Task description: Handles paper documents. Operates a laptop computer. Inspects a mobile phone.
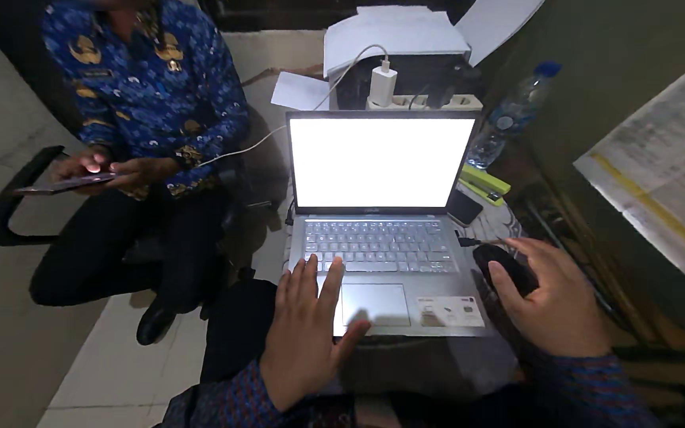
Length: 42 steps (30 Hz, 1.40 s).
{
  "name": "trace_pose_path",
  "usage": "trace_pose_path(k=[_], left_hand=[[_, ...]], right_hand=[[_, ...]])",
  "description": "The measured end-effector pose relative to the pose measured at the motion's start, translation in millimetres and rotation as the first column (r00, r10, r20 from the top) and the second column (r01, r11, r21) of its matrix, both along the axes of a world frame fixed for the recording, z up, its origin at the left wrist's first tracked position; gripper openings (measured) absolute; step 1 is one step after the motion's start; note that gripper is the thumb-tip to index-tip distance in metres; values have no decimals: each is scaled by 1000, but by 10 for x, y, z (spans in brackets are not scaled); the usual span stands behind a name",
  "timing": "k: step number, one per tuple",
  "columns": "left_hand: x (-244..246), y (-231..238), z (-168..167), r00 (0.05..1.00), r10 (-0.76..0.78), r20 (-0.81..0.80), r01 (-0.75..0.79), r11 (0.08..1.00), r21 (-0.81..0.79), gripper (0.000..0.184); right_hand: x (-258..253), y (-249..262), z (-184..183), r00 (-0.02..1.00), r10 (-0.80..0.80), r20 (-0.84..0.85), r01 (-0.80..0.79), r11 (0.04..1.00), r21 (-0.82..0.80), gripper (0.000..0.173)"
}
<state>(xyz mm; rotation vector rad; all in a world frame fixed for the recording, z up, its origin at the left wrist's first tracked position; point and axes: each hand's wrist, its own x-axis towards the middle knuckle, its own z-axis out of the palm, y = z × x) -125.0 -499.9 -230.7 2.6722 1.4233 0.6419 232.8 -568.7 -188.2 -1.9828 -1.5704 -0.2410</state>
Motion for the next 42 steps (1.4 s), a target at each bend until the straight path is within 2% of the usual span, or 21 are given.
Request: trace_pose_path(k=[4,8,13,18,22,28,39,42], left_hand=[[1,-2,-4,1000,0,1,0,1000,-8,97],[16,-7,0,1000,-3,12,3,1000,-23,98],[3,1,-13,999,-3,32,2,1000,14,98],[-15,7,-18,1000,-4,25,4,1000,-16,95],[-15,2,-11,1000,-4,13,5,1000,-15,94],[4,3,8,1000,7,-2,-7,1000,-17,96],[-8,-1,7,1000,1,8,-1,1000,-16,97],[-6,-4,9,999,-1,38,2,1000,-13,96]], right_hand=[[235,227,213,1000,-17,-21,13,986,-165,61],[462,708,376,997,-18,-79,-14,923,-385,56],[532,1358,303,997,28,-77,-62,871,-488,59],[511,1664,185,998,47,-30,-55,795,-604,64],[533,1707,191,998,36,-44,-55,803,-594,70],[691,1800,199,994,30,-109,-93,764,-639,77],[654,1603,548,994,-22,-105,-57,725,-686,53],[683,1417,704,990,-64,-128,-37,748,-663,54]])
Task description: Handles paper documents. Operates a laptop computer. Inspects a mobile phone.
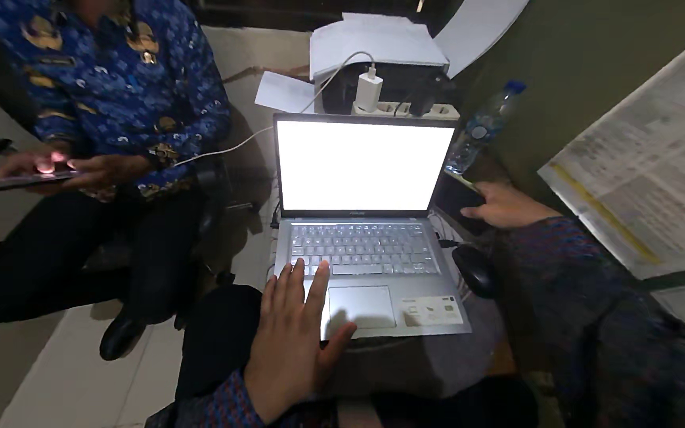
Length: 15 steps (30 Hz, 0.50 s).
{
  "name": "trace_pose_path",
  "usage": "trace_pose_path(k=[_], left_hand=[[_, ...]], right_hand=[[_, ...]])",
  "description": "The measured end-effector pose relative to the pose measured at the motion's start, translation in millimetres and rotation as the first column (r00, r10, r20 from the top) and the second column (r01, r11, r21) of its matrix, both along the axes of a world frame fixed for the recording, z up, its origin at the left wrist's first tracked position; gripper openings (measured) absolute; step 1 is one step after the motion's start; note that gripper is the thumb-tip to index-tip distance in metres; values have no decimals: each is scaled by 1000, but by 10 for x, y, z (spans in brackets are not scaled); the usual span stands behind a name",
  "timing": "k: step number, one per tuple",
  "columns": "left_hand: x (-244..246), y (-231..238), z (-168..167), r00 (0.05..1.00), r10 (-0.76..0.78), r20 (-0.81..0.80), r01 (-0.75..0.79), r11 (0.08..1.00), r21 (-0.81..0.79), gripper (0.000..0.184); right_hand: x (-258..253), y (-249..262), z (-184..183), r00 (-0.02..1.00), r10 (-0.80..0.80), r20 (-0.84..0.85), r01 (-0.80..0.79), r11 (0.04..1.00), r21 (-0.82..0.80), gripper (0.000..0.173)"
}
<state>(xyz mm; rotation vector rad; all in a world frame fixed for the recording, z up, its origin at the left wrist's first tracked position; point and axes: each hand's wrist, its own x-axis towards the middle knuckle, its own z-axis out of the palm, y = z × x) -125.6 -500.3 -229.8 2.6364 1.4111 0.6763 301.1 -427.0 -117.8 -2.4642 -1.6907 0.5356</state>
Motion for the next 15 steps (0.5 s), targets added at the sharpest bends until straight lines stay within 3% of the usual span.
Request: trace_pose_path(k=[4,6,8,11,13,15], left_hand=[[3,-2,-8,1000,5,-10,-5,1000,-8,97],[5,-3,-8,1000,7,-14,-7,1000,-7,97],[3,-7,-8,1000,4,-19,-4,1000,-3,97],[-6,-6,-4,1000,-10,-11,10,1000,4,98],[-13,-5,-5,1000,-20,0,20,1000,11,97],[-11,-5,3,1000,-16,12,16,1000,-2,98]], right_hand=[[62,-446,220,986,-91,-140,112,982,154,46],[3,-749,256,943,-133,-306,225,931,288,39],[-95,-1046,170,823,-68,-565,348,845,405,45],[-350,-1345,-95,390,272,-880,471,762,444,57],[-590,-1463,-264,67,447,-892,510,753,415,65],[-825,-1543,-387,-185,532,-826,510,771,382,66]])
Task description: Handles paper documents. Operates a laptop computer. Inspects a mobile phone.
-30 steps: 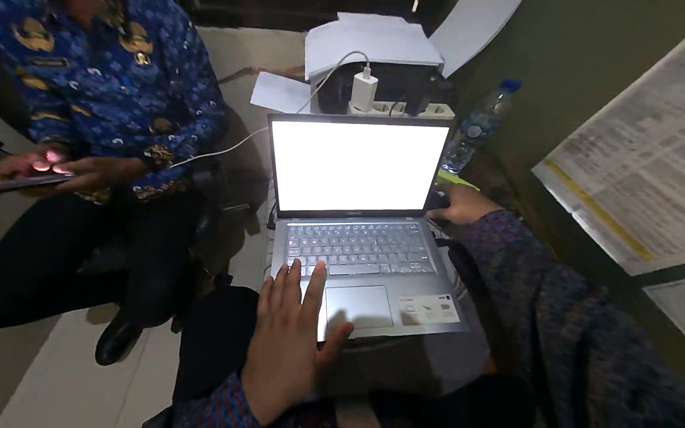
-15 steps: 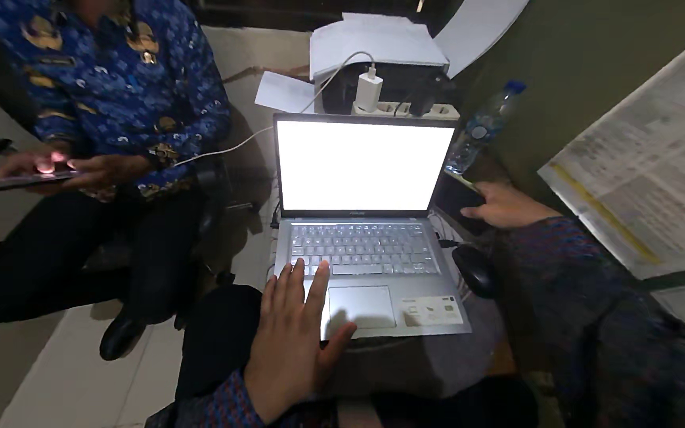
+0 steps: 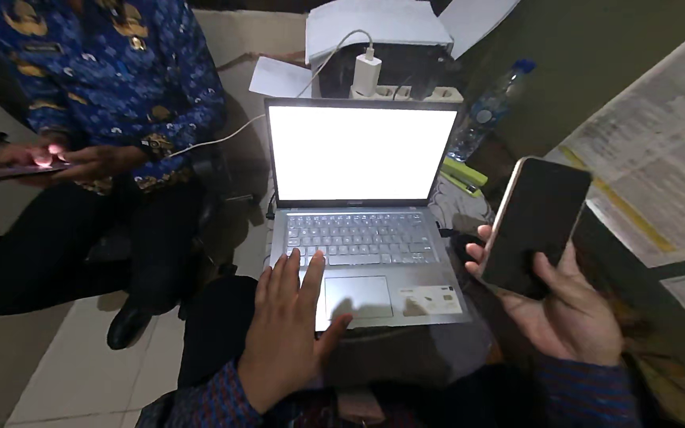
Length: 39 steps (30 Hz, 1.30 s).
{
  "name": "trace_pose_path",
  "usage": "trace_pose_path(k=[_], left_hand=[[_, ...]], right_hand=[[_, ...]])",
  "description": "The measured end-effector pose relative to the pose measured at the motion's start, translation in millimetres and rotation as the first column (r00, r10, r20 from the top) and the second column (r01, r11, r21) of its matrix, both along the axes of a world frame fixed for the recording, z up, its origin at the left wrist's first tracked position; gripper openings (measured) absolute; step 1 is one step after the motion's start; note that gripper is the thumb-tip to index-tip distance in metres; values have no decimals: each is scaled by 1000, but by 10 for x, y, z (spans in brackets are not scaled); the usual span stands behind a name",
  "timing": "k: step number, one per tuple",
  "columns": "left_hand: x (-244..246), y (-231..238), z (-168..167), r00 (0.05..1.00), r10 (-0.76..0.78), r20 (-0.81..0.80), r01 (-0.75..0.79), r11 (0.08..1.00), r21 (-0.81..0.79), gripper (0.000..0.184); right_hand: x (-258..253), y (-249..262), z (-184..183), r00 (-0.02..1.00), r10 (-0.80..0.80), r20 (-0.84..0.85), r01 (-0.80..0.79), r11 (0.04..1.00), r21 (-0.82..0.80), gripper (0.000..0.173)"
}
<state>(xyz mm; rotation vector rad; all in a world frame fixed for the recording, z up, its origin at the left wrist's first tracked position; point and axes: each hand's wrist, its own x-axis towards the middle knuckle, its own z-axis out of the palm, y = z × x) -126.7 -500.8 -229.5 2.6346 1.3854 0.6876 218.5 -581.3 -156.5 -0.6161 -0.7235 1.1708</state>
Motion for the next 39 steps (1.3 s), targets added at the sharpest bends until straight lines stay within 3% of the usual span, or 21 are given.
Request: trace_pose_path(k=[2,5,8,13,17,20,24,29,34,39], left_hand=[[1,0,26,1000,-3,16,4,1000,-21,98],[-15,1,79,999,-18,43,21,997,-76,98],[-38,19,148,994,-35,105,50,989,-139,97],[-68,-23,282,900,-167,403,251,954,-165,90],[21,-122,310,631,-168,758,583,746,-320,91],[100,-175,323,482,-85,872,760,534,-369,90],[151,-194,309,385,-36,922,867,357,-348,98],[146,-187,258,345,40,938,902,263,-343,109],[139,-173,220,306,62,950,925,219,-312,111],[133,-155,208,305,64,950,922,232,-311,107]], right_hand=[[-189,-52,-64,982,126,-144,-121,992,38,54],[-397,-75,-90,936,253,-243,-251,967,41,69],[-565,-90,-130,923,260,-284,-269,963,7,70],[-769,-68,-216,910,317,-267,-332,943,-12,65],[-983,-46,-292,894,372,-247,-392,919,-33,67],[-1162,-58,-322,891,359,-278,-390,919,-63,65],[-1359,-46,-324,880,314,-357,-358,932,-61,55],[-1436,-30,-379,887,323,-331,-359,932,-54,56],[-1440,-14,-417,905,319,-282,-344,938,-41,56],[-1439,-29,-419,938,277,-207,-301,950,-90,53]])
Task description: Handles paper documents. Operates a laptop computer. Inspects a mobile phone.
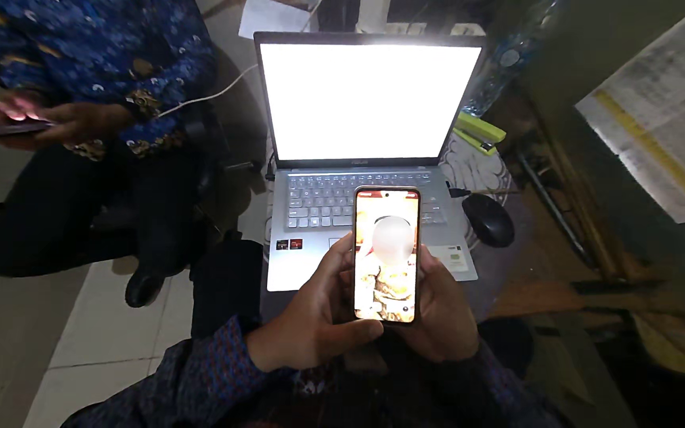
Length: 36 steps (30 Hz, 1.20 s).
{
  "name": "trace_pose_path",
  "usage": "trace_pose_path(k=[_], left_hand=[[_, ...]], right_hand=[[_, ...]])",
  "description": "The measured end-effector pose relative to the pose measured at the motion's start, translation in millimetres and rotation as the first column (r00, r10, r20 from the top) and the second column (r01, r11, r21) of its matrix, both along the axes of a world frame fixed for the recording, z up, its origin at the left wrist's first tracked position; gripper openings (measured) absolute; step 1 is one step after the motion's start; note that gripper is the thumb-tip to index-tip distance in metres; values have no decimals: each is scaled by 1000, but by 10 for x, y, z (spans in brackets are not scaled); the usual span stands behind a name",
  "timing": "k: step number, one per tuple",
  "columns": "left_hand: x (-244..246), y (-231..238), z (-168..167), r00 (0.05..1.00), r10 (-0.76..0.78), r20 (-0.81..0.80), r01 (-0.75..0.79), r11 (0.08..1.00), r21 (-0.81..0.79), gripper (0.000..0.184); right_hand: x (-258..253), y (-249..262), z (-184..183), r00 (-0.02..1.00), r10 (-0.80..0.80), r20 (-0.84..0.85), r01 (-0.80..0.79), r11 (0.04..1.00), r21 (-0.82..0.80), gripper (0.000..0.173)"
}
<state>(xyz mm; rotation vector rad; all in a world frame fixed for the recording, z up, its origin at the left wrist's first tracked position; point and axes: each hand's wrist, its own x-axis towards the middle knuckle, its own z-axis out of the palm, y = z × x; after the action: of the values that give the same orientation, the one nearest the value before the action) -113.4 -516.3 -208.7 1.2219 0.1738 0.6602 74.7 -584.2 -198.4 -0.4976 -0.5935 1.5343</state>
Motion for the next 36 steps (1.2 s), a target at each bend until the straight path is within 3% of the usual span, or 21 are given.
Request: trace_pose_path(k=[5,10,15,18,24,31,36], left_hand=[[-18,-5,49,999,-54,2,54,998,-36,106],[-23,-72,47,993,-114,-38,114,993,0,105],[-26,-132,31,988,-111,-104,120,989,83,107],[-16,-110,35,991,-125,-39,126,991,48,109],[-43,-30,51,990,-137,47,139,989,-42,105],[-102,64,57,991,-122,60,126,990,-66,103],[-141,110,-22,990,-126,67,131,989,-75,100]], right_hand=[[88,47,154,954,-146,260,154,988,-10,47],[176,180,367,799,-202,567,312,945,-102,35],[161,247,449,704,-249,665,371,927,-46,33],[143,231,465,701,-238,673,338,941,-20,21],[213,140,425,774,-83,628,92,996,18,42],[241,101,315,804,9,595,-88,991,104,42],[207,104,235,796,37,604,-120,988,98,45]])
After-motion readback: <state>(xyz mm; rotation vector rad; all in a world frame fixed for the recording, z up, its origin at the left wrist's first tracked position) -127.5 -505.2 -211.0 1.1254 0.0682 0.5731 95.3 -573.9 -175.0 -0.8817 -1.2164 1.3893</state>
